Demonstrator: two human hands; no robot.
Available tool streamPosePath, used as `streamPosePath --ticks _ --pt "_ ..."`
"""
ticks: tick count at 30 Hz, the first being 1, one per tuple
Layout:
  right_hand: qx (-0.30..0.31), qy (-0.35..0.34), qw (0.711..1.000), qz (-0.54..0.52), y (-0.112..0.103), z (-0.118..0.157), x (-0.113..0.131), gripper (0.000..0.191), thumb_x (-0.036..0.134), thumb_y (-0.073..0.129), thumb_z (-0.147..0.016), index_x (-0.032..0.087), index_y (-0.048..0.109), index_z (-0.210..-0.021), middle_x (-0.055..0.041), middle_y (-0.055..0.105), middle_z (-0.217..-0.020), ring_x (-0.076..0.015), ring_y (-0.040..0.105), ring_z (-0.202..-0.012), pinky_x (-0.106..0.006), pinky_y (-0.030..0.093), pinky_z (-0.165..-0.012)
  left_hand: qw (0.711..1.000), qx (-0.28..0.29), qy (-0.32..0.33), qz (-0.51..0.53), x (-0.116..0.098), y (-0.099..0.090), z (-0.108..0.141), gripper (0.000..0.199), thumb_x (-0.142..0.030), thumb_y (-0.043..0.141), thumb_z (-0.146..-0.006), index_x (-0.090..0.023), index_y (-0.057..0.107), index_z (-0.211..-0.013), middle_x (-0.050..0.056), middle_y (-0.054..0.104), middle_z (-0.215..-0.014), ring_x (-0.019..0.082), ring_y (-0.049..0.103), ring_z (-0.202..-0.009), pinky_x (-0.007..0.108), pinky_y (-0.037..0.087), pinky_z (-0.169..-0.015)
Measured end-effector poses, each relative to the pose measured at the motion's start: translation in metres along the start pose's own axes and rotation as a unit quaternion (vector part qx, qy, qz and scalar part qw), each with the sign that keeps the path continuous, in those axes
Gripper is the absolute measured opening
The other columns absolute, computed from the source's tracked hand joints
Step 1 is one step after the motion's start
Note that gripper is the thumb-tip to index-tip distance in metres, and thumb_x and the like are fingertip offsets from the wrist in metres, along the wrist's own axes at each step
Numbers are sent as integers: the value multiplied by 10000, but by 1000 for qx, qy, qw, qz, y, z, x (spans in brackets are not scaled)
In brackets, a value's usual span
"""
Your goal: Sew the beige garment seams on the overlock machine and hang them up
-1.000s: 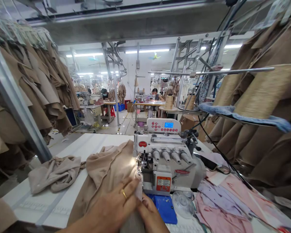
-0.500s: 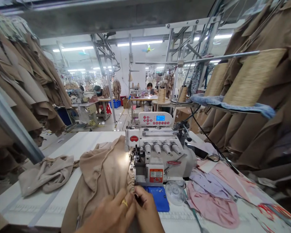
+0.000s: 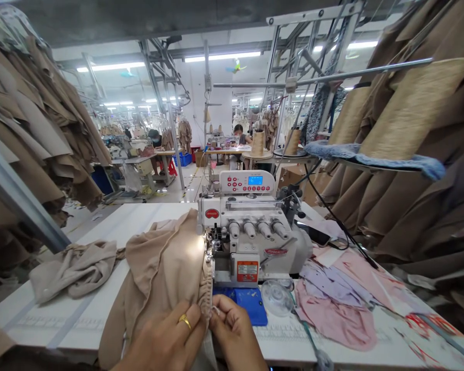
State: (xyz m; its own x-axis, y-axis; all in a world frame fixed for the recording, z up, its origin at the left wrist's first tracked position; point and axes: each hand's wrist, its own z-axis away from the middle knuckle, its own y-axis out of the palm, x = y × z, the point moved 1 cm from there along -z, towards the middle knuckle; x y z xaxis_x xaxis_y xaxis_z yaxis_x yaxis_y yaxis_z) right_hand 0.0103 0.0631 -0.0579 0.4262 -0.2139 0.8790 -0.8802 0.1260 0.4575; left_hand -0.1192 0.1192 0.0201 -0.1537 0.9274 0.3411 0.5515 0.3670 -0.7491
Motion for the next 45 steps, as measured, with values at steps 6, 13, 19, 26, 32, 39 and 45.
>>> streamPosePath --ticks 6,13,19,26,32,39,45 --pt "-41 44 998 3 -7 1 0 429 571 797 -770 171 664 -849 12 607 -710 -134 512 -669 -221 360 -654 996 -1 -83 36 36 -23 -5 278 -185 349 -1039 -163 626 -1019 38 627 -812 146 602 -613 242 461 -508" --pt "-12 26 999 -29 -1 -1 3 396 562 785 -793 188 671 -853 31 559 -671 -107 443 -599 -208 334 -601 994 31 -48 97 28 -24 -6 317 -188 298 -1049 -177 611 -997 22 619 -781 140 607 -611 225 482 -526" --pt "-20 16 1000 -16 1 -2 -6 450 606 779 -779 178 644 -797 37 553 -667 -98 413 -598 -202 344 -614 999 7 -15 45 3 0 2 460 -162 151 -1052 -152 590 -916 29 644 -724 146 629 -576 226 457 -450" --pt "-17 45 998 -42 -1 1 -4 416 534 829 -752 175 627 -808 62 496 -611 -79 371 -524 -203 337 -586 996 10 -42 80 15 -13 1 363 -179 250 -1048 -168 602 -962 27 646 -765 148 635 -587 232 501 -473" --pt "-35 85 993 -80 0 1 0 440 555 851 -717 174 651 -808 71 439 -619 -66 333 -511 -170 323 -527 998 -3 17 55 1 3 4 394 -159 278 -1036 -138 646 -894 13 654 -690 149 624 -549 247 465 -411" --pt "-34 72 992 -93 -5 1 -8 447 534 865 -721 142 675 -824 -8 615 -707 -112 531 -646 -213 408 -632 994 28 -91 61 24 -2 -8 291 -303 505 -974 -206 629 -1219 30 709 -1218 236 664 -1079 391 578 -884" --pt "-30 54 986 -153 -3 -7 -13 367 472 857 -763 156 679 -817 13 611 -678 -86 521 -598 -196 398 -620 985 143 -94 22 37 15 -11 433 -284 602 -927 -161 565 -1340 71 658 -1322 256 635 -1161 395 563 -942"
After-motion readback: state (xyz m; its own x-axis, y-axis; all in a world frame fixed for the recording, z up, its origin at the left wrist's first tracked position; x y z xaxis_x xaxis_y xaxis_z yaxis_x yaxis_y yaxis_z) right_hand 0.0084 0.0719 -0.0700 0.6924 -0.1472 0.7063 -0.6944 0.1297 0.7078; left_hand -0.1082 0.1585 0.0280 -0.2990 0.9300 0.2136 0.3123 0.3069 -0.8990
